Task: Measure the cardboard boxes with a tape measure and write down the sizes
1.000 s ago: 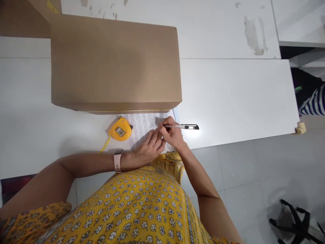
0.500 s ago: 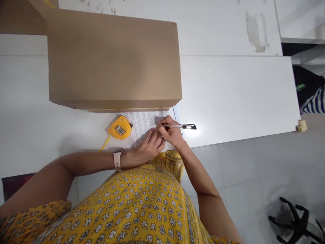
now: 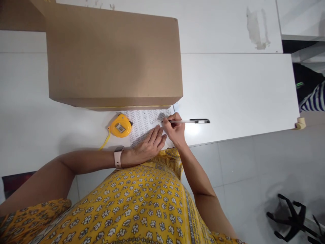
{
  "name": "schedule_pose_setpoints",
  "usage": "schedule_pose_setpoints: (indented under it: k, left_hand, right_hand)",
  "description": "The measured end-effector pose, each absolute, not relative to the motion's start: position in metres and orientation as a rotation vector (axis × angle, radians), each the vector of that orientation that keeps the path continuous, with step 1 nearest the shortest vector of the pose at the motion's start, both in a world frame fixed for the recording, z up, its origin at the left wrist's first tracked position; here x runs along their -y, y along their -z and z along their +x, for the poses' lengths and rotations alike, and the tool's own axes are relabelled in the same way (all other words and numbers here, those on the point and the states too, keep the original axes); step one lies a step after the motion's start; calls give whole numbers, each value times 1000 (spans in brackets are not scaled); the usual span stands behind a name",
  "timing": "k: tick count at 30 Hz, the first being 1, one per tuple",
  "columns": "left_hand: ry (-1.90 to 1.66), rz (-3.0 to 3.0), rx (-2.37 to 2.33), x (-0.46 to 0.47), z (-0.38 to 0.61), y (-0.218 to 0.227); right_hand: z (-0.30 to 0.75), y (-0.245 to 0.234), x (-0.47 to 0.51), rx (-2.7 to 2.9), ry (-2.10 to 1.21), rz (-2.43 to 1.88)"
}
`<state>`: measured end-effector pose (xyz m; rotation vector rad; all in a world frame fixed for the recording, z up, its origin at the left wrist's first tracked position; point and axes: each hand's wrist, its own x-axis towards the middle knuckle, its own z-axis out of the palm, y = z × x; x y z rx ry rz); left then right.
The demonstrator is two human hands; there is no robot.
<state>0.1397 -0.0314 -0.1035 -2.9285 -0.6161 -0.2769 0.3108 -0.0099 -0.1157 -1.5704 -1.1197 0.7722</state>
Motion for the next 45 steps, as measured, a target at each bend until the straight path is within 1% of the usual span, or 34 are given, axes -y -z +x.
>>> schedule_pose_setpoints:
  k: [4, 6, 11, 19, 22, 26, 28, 34, 38, 45]
  left_hand:
    - [284, -2909, 597, 32, 140, 106]
    - [265, -2895, 581, 31, 141, 104]
    - [202, -2932, 583, 30, 138, 99]
    - [318, -3009, 372, 27, 101, 110]
    - [379, -3010, 325, 23, 89, 113]
    - [372, -3018, 322, 24, 88, 115]
    - [399, -3022, 323, 27, 91, 117]
    - [526, -2975, 372, 34, 93, 119]
    - [642, -2881, 369, 33, 90, 118]
    - [571, -2967, 333, 31, 86, 121]
  right_hand:
    - [314, 121, 10, 789, -567, -1572]
    - [315, 122, 12, 701, -515, -1560]
    - [312, 124, 31, 654, -534, -1637]
    - [285, 115, 69, 601, -560, -1741]
    - [273, 110, 74, 632, -569, -1723]
    - [259, 103, 71, 794, -742, -1647]
    - [256, 101, 65, 879, -779, -1624]
    - [261, 107, 49, 1104, -840, -1592]
    - [259, 110, 51, 1202, -793, -1631]
    - [254, 109, 49, 1252, -742, -1650]
